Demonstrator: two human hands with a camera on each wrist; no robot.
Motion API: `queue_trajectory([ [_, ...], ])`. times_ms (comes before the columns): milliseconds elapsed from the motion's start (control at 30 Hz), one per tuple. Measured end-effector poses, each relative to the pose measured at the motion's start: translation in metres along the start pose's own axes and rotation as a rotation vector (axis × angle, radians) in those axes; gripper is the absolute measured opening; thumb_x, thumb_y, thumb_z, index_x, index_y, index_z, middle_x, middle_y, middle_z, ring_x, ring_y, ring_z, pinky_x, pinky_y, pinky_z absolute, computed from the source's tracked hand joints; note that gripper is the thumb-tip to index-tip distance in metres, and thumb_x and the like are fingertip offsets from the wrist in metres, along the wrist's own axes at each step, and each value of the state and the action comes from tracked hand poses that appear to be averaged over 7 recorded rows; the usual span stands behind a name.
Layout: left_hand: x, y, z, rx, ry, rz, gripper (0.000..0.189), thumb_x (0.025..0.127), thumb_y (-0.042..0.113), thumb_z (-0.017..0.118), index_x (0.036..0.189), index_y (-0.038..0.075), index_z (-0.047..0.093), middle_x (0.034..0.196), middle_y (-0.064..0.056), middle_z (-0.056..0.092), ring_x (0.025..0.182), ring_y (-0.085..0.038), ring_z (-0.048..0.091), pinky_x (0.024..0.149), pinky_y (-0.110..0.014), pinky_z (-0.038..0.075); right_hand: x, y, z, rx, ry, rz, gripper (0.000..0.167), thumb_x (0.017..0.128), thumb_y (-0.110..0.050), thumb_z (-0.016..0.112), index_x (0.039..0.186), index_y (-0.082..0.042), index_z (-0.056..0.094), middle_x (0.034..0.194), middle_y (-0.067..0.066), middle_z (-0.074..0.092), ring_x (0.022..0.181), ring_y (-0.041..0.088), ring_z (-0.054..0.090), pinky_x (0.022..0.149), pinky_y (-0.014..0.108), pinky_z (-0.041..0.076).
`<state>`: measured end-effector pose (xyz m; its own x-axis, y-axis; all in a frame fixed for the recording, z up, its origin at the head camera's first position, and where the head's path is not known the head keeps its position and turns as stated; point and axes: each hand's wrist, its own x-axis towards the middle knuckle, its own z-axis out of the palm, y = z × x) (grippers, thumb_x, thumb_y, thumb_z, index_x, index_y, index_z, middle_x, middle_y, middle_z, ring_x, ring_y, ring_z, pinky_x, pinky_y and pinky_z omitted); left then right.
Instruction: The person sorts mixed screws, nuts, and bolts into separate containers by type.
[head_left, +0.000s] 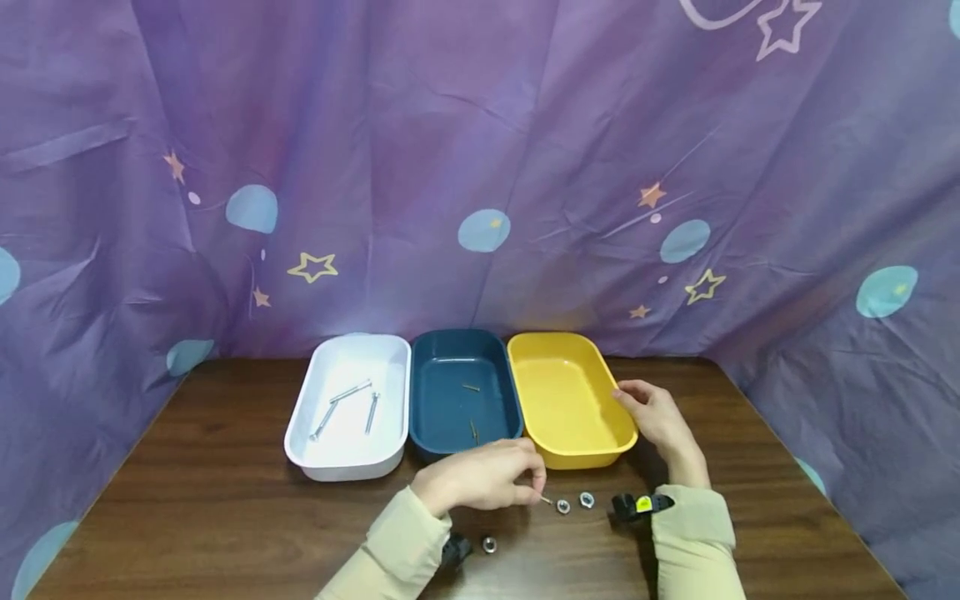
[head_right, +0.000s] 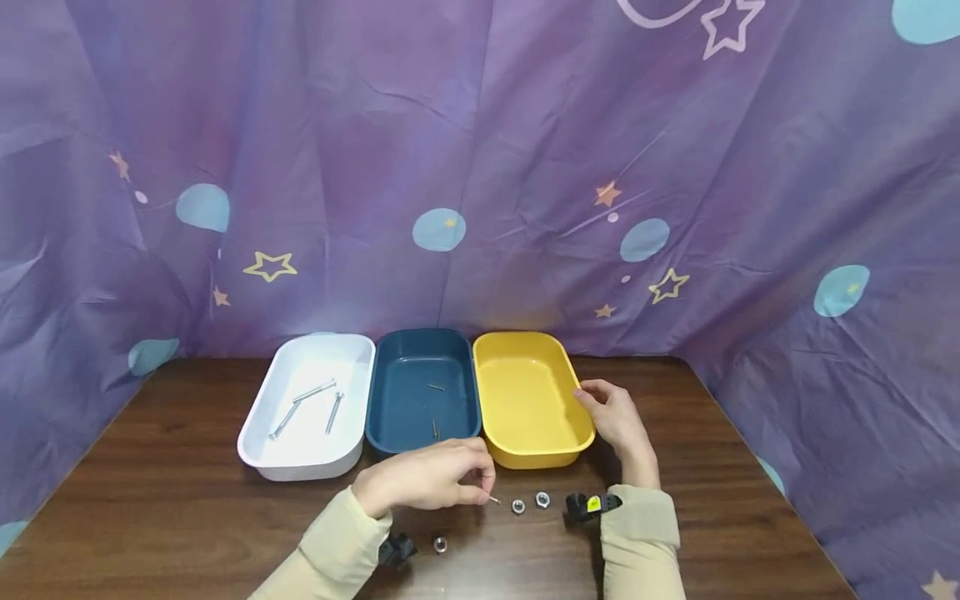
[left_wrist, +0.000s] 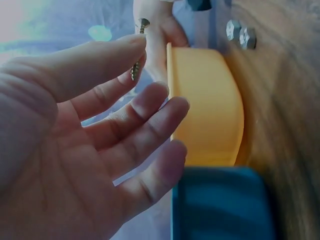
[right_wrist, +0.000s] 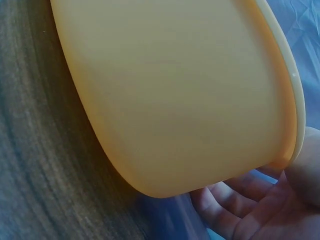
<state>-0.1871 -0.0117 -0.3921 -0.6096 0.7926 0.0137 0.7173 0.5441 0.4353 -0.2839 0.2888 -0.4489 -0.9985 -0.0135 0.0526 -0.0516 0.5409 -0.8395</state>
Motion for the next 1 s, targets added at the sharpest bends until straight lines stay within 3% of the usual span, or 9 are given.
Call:
queue_trajectory([
  [433,-0.011,-0.018,-0.015,-0.063,0.112,-0.082,0.012,0.092,0.022,0.069,0.083,0.023,0.06,0.094,0.01,0.053,0.091,-0.012,0.055,0.081,-0.021,0.041,0.002,0.003,0.005,0.029,-0.017,-0.008,0.038,0.099,-0.016,0.057,0.124,0.013,0.056,0.111,0.025,0.062,0.083,0.014,0.058,0.071,0.024,0.049],
  [667,-0.013,-0.023,-0.018,-0.098,0.192,-0.08,0.011,0.092,0.019,0.068,0.084,0.021,0.061,0.094,0.006,0.055,0.089,-0.014,0.054,0.08,-0.022,0.042,0.004,0.002,0.006,0.02,-0.017,0.004,0.038,0.1,-0.017,0.056,0.124,0.012,0.056,0.111,0.025,0.061,0.084,0.014,0.058,0.07,0.024,0.049],
  [1000,-0.016,-0.035,-0.023,-0.098,0.256,-0.115,0.011,0.093,0.016,0.067,0.085,0.021,0.061,0.097,0.001,0.057,0.089,-0.013,0.05,0.081,-0.027,0.042,-0.002,0.0,0.003,0.03,-0.015,0.01,0.038,0.1,-0.017,0.055,0.125,0.012,0.055,0.112,0.025,0.061,0.081,0.012,0.058,0.069,0.024,0.05],
])
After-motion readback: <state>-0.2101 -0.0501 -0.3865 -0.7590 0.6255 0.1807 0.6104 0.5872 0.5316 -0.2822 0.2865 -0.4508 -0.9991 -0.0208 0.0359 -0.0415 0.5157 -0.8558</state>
